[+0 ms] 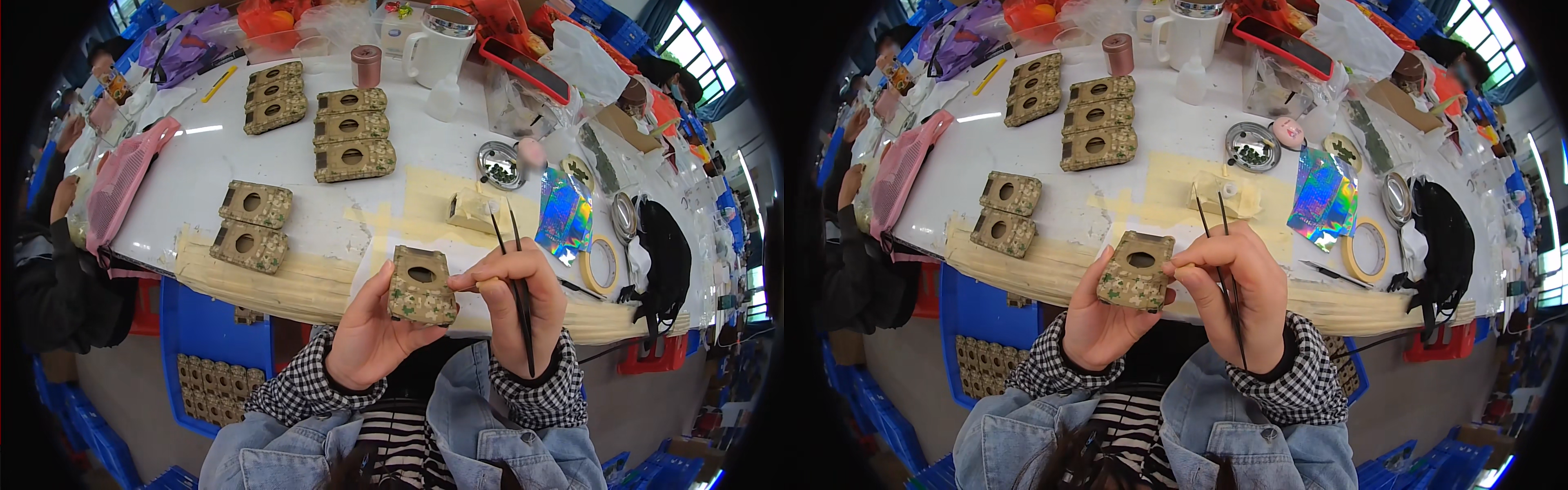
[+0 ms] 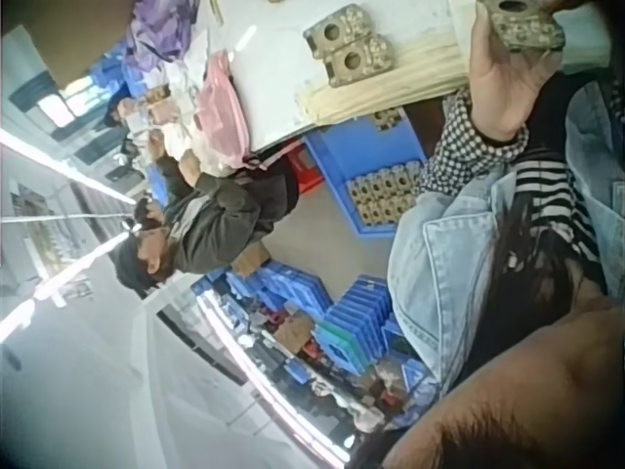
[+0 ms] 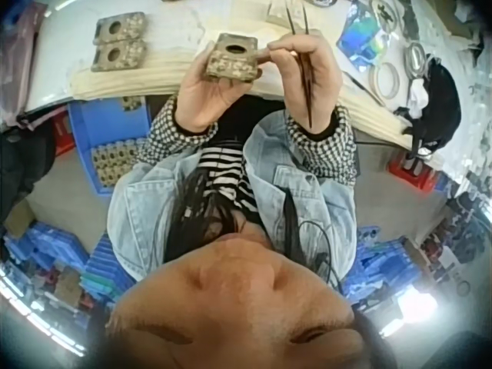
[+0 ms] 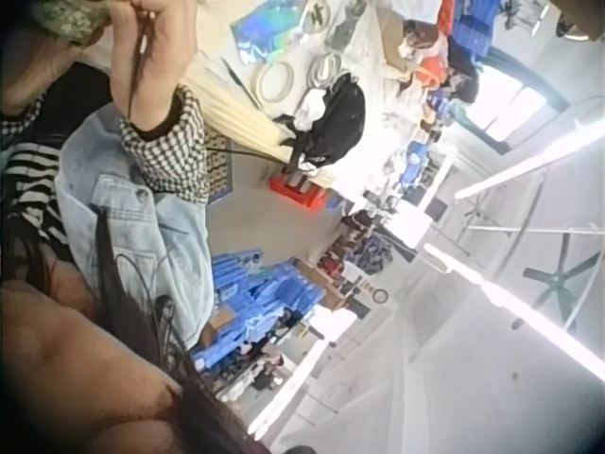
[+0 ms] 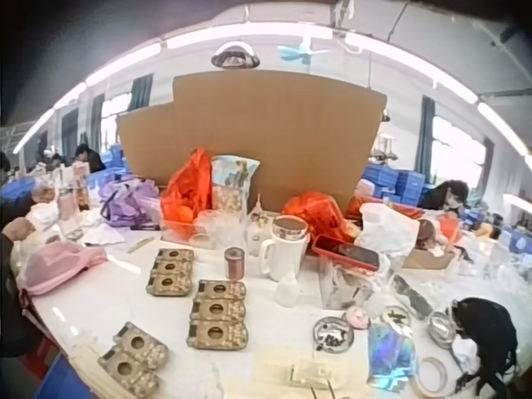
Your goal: Painting and detailing camouflage patterns on toy tank parts using a fine-tipped brush and tweezers.
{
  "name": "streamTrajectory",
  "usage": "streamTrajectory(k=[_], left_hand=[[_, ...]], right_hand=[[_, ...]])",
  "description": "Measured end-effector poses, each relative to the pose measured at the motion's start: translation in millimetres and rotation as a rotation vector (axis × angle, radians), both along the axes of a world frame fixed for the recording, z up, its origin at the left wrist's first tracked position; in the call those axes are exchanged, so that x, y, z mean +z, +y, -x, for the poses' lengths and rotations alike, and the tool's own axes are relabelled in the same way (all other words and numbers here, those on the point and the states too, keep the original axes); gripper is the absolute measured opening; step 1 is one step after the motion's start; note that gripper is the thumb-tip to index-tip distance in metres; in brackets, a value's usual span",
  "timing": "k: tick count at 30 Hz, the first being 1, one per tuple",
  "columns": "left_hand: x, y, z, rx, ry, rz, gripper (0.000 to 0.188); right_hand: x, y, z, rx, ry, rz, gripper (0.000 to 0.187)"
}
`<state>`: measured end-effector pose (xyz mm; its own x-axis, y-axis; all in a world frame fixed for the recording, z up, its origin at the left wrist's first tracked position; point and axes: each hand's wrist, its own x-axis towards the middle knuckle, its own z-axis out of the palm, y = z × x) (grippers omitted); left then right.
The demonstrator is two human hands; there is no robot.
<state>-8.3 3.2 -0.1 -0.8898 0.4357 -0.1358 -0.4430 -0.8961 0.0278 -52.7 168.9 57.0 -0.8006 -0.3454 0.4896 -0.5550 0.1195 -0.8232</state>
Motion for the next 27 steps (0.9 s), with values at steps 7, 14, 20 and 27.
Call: streamTrajectory(k=[7,14,20,27], left_hand=[[-1.1,0.0,0.0,0.008,0.002,0.014,0.055],[-2.1,0.7,0.2,0.012,0.006,0.022,0.055],[-3.6,0.7,0.3,0.007,0.008,0.013,0.055],[-3.0,0.2,0.5,0.012,0.004,0.023,0.055]], right_hand=[[-1.6,-2.5,0.3,-0.020,-0.004,0.018,0.008],[-1.8,-0.7,0.6,-0.021,0.003,-0.012,0.008],[-2.8,-0.7,1.5,-0.004,-0.028,0.029,0.007],[-0.4,-0.9,3.1,0.015,-0.031,0.002,0.006]])
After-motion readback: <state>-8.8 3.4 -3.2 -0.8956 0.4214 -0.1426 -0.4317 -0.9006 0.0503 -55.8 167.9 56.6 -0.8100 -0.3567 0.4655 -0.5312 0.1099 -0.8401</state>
